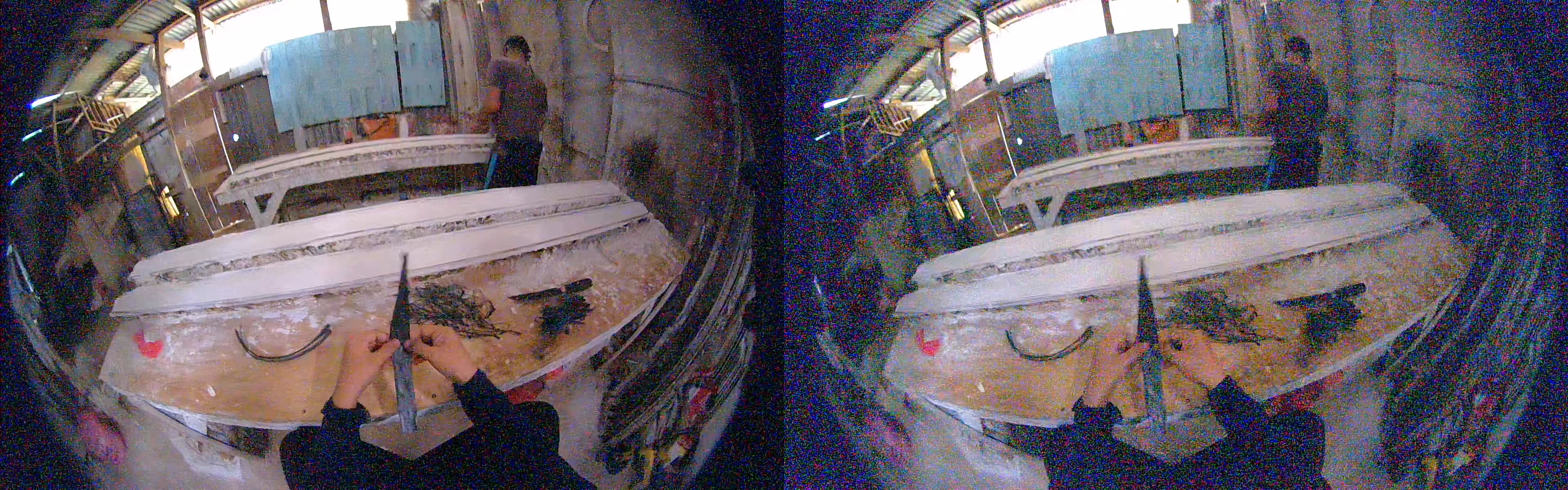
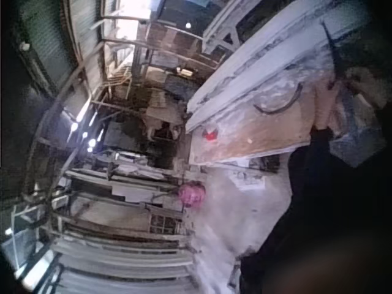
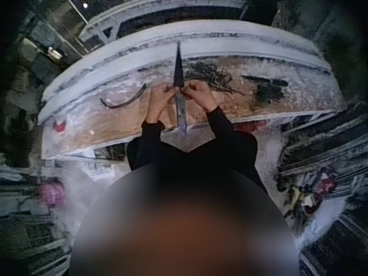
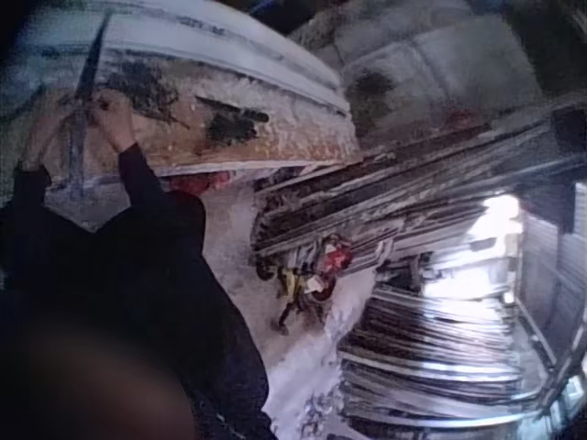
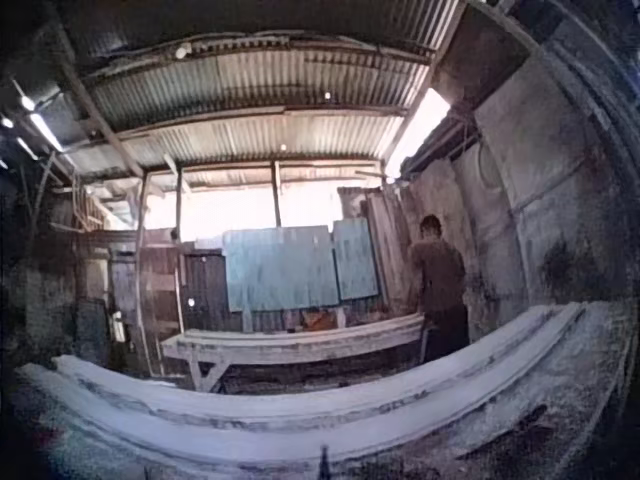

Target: The person repeatedly picks up black cable ties from a wooden workbench and ties them into knots by hand. The person handles the ties one at a time, forming loops and tightening them, while a coworker works on a white boat hull in the background.

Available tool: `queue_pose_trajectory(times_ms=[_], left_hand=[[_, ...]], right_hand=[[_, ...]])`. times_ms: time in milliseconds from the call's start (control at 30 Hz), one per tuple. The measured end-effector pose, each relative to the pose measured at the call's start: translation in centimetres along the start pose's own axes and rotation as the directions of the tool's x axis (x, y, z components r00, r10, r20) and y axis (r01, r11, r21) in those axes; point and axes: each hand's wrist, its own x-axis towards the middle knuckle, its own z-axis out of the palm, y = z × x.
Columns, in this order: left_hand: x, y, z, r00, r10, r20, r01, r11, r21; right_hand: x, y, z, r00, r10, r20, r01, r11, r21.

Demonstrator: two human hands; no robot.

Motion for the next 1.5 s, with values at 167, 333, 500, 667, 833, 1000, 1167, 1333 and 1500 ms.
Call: queue_pose_trajectory(times_ms=[167, 333, 500, 667, 833, 1000, 1167, 1333, 1500], left_hand=[[-0.2, -5.2, 1.2, 0.991, -0.109, -0.074, 0.110, 0.994, 0.002], [-0.3, -6.2, 0.9, 0.958, -0.285, -0.044, 0.279, 0.955, -0.101], [-0.2, -5.7, 0.4, 0.971, -0.234, 0.044, 0.238, 0.954, -0.184], [-0.2, -6.3, 0.4, 0.957, -0.284, 0.053, 0.288, 0.929, -0.230], [0.1, -6.7, 1.2, 0.972, -0.227, 0.069, 0.237, 0.942, -0.240], [-0.2, -6.0, 1.5, 0.961, -0.258, 0.100, 0.277, 0.892, -0.358], [-0.6, -5.3, 1.8, 0.992, -0.111, 0.066, 0.125, 0.949, -0.289], [-1.2, -4.1, 2.3, 0.958, -0.284, 0.046, 0.285, 0.917, -0.280], [-1.6, -3.1, 1.8, 0.948, -0.316, -0.038, 0.300, 0.928, -0.222]], right_hand=[[1.0, 3.5, -0.1, 0.999, 0.031, 0.021, -0.029, 0.994, -0.101], [1.2, 4.8, 0.3, 0.998, -0.056, 0.003, 0.056, 0.984, -0.169], [1.6, 4.7, 0.3, 0.998, -0.050, -0.033, 0.046, 0.991, -0.122], [2.1, 4.7, 0.4, 0.988, -0.153, -0.032, 0.150, 0.984, -0.096], [1.8, 4.0, 0.2, 0.999, 0.015, -0.050, -0.013, 0.999, 0.036], [1.1, 2.9, -0.1, 0.977, 0.213, 0.004, -0.208, 0.946, 0.249], [0.4, 3.2, -0.4, 0.971, 0.221, 0.086, -0.237, 0.930, 0.280], [0.0, 4.2, 0.0, 0.981, 0.182, 0.065, -0.190, 0.971, 0.148], [0.1, 4.0, 0.2, 0.996, 0.064, 0.055, -0.061, 0.997, -0.043]])
